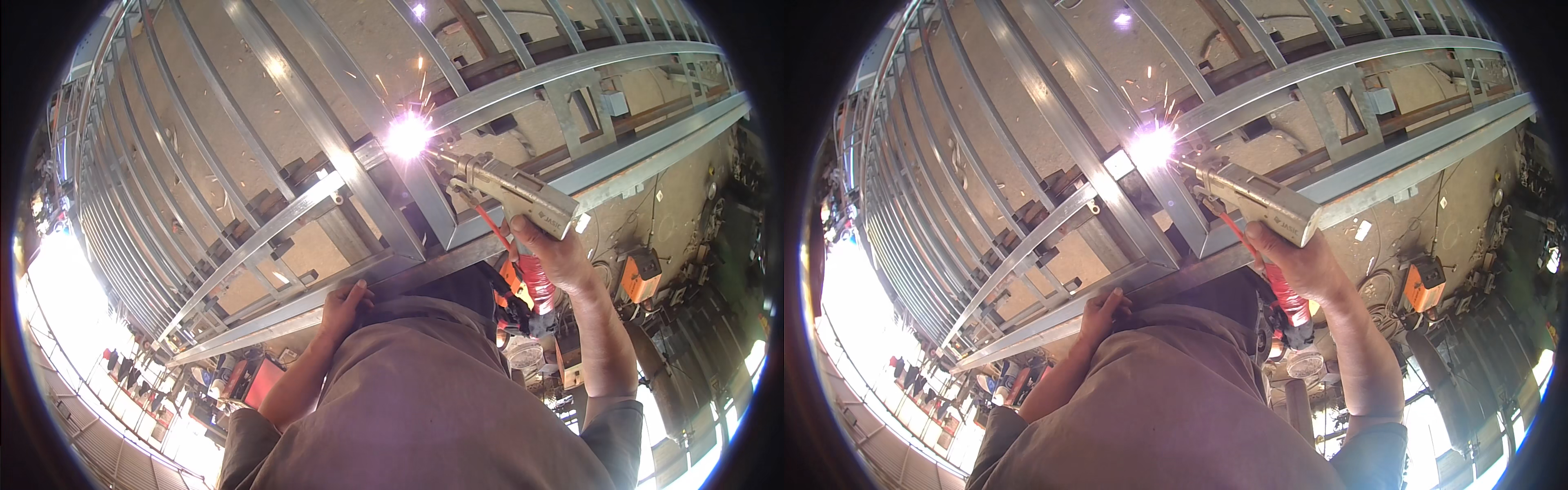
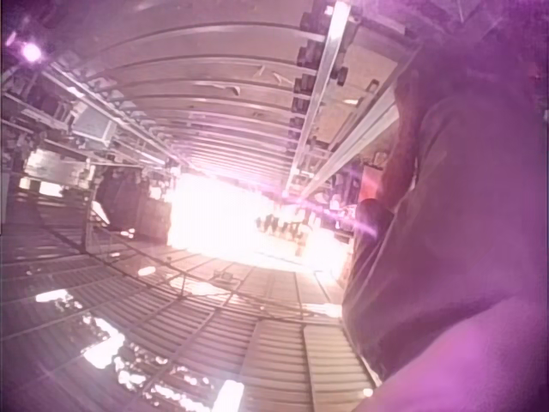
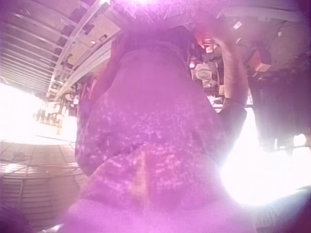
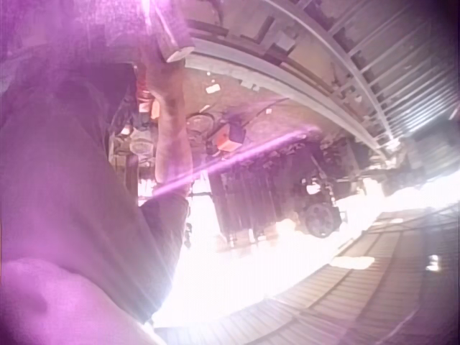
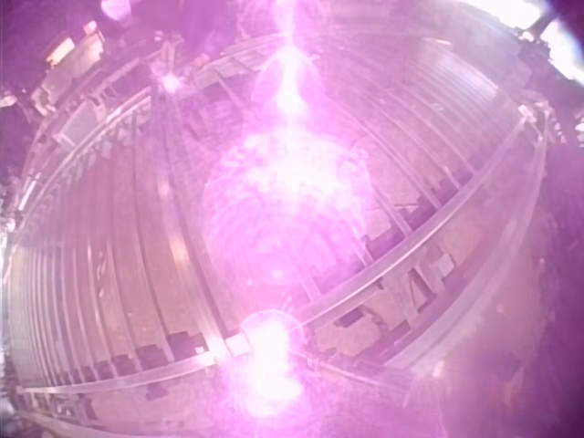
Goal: The person welds a metal frame using a handheld welding torch, moving along joints and seams to create welds. Sparks are visible throughout the process as the torch is guided along the frame.
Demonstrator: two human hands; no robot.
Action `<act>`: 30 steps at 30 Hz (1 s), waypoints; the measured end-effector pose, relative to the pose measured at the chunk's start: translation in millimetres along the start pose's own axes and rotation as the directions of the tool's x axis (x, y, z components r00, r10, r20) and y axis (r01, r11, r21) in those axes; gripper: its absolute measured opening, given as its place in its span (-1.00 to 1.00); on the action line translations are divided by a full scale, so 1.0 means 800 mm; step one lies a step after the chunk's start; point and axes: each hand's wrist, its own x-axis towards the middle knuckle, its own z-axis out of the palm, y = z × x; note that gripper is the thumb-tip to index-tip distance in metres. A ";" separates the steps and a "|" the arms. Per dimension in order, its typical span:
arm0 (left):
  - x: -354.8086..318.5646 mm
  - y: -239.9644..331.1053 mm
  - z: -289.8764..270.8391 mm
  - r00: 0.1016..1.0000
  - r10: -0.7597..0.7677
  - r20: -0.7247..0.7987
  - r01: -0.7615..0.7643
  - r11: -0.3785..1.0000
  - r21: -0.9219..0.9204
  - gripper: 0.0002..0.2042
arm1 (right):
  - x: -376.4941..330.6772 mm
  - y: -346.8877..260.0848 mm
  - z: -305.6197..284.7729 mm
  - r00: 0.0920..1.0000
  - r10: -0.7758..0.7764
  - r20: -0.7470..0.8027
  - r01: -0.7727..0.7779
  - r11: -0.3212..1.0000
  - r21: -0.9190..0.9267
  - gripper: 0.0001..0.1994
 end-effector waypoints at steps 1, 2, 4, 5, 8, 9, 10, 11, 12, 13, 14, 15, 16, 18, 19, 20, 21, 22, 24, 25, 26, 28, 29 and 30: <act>0.000 0.000 0.000 0.999 -0.036 0.003 0.036 0.999 -0.020 -0.49 | -0.001 0.000 0.000 1.000 0.005 -0.006 -0.005 1.000 0.006 -0.64; 0.000 0.000 0.000 1.000 -0.013 0.001 0.013 1.000 -0.017 -0.48 | -0.001 0.000 0.000 1.000 0.007 0.000 -0.007 1.000 0.011 -0.63; 0.001 -0.003 0.000 1.000 -0.028 0.007 0.028 0.999 -0.040 -0.47 | -0.002 0.002 -0.001 1.000 -0.011 0.011 0.011 1.000 0.003 -0.62; 0.002 -0.006 0.000 1.000 -0.017 0.007 0.017 0.999 -0.043 -0.47 | -0.003 0.003 0.000 1.000 -0.005 0.004 0.005 1.000 0.004 -0.62; 0.007 -0.016 -0.002 1.000 0.028 0.013 -0.027 0.998 -0.058 -0.47 | -0.007 0.005 0.004 0.998 -0.053 -0.018 0.052 0.998 -0.035 -0.61; 0.009 -0.020 -0.003 0.999 0.047 0.021 -0.045 0.997 -0.064 -0.47 | -0.011 0.004 0.005 0.997 -0.068 -0.028 0.067 0.997 -0.038 -0.61; 0.012 -0.023 -0.004 0.999 0.044 0.026 -0.042 0.997 -0.066 -0.48 | -0.015 0.002 0.006 0.996 -0.078 -0.044 0.076 0.996 -0.050 -0.60; 0.014 -0.027 -0.004 0.999 0.034 0.040 -0.029 0.993 -0.112 -0.48 | -0.024 -0.002 0.005 0.990 -0.124 -0.073 0.121 0.992 -0.041 -0.59; 0.016 -0.030 -0.004 0.996 0.066 0.060 -0.057 0.988 -0.144 -0.49 | -0.033 -0.007 0.005 0.984 -0.160 -0.080 0.158 0.987 -0.030 -0.57; 0.018 -0.032 -0.004 0.994 0.073 0.077 -0.059 0.984 -0.168 -0.50 | -0.045 -0.014 0.002 0.976 -0.199 -0.088 0.198 0.980 -0.023 -0.55; 0.019 -0.032 -0.004 0.996 0.035 0.086 -0.019 0.983 -0.180 -0.51 | -0.058 -0.023 -0.001 0.965 -0.242 -0.098 0.242 0.970 -0.017 -0.53; 0.018 -0.033 -0.004 0.990 0.104 0.094 -0.087 0.981 -0.172 -0.52 | -0.077 -0.035 -0.003 0.960 -0.218 -0.174 0.214 0.976 -0.045 -0.48; 0.016 -0.033 -0.003 0.988 0.122 0.096 -0.107 0.982 -0.154 -0.53 | -0.092 -0.041 -0.001 0.919 -0.308 -0.247 0.295 0.951 -0.092 -0.43; 0.011 -0.031 0.000 0.975 0.193 0.106 -0.183 0.978 -0.100 -0.55 | -0.126 -0.063 -0.003 0.847 -0.402 -0.347 0.365 0.915 -0.170 -0.40; 0.008 -0.029 0.002 0.963 0.242 0.115 -0.236 0.970 -0.065 -0.57 | -0.143 -0.077 -0.006 0.829 -0.424 -0.364 0.380 0.906 -0.189 -0.38; 0.005 -0.027 0.005 0.948 0.293 0.121 -0.291 0.956 -0.035 -0.58 | -0.159 -0.089 -0.007 0.802 -0.462 -0.378 0.414 0.887 -0.205 -0.37; 0.003 -0.026 0.009 0.935 0.324 0.141 -0.322 0.946 -0.035 -0.59 | -0.175 -0.101 -0.007 0.773 -0.500 -0.392 0.447 0.866 -0.222 -0.36; 0.001 -0.024 0.014 0.919 0.363 0.154 -0.361 0.932 -0.040 -0.60 | -0.184 -0.112 -0.010 0.755 -0.534 -0.380 0.486 0.845 -0.222 -0.35; -0.001 -0.019 0.023 0.898 0.402 0.181 -0.401 0.915 -0.041 -0.61 | -0.201 -0.131 -0.013 0.718 -0.594 -0.363 0.554 0.803 -0.217 -0.34; -0.002 -0.017 0.027 0.895 0.400 0.197 -0.401 0.915 -0.035 -0.62 | -0.205 -0.138 -0.016 0.687 -0.631 -0.360 0.574 0.775 -0.263 -0.34; -0.003 -0.015 0.032 0.892 0.401 0.209 -0.404 0.914 -0.030 -0.63 | -0.208 -0.146 -0.020 0.693 -0.643 -0.325 0.580 0.766 -0.277 -0.34; -0.008 -0.009 0.044 0.891 0.408 0.197 -0.407 0.912 -0.047 -0.63 | -0.213 -0.158 -0.030 0.645 -0.679 -0.351 0.602 0.734 -0.315 -0.34; -0.011 -0.006 0.051 0.902 0.390 0.186 -0.390 0.920 -0.038 -0.63 | -0.213 -0.163 -0.037 0.645 -0.699 -0.308 0.632 0.715 -0.299 -0.33; -0.014 0.000 0.059 0.883 0.433 0.179 -0.433 0.900 -0.042 -0.64 | -0.215 -0.169 -0.045 0.626 -0.700 -0.344 0.637 0.713 -0.293 -0.33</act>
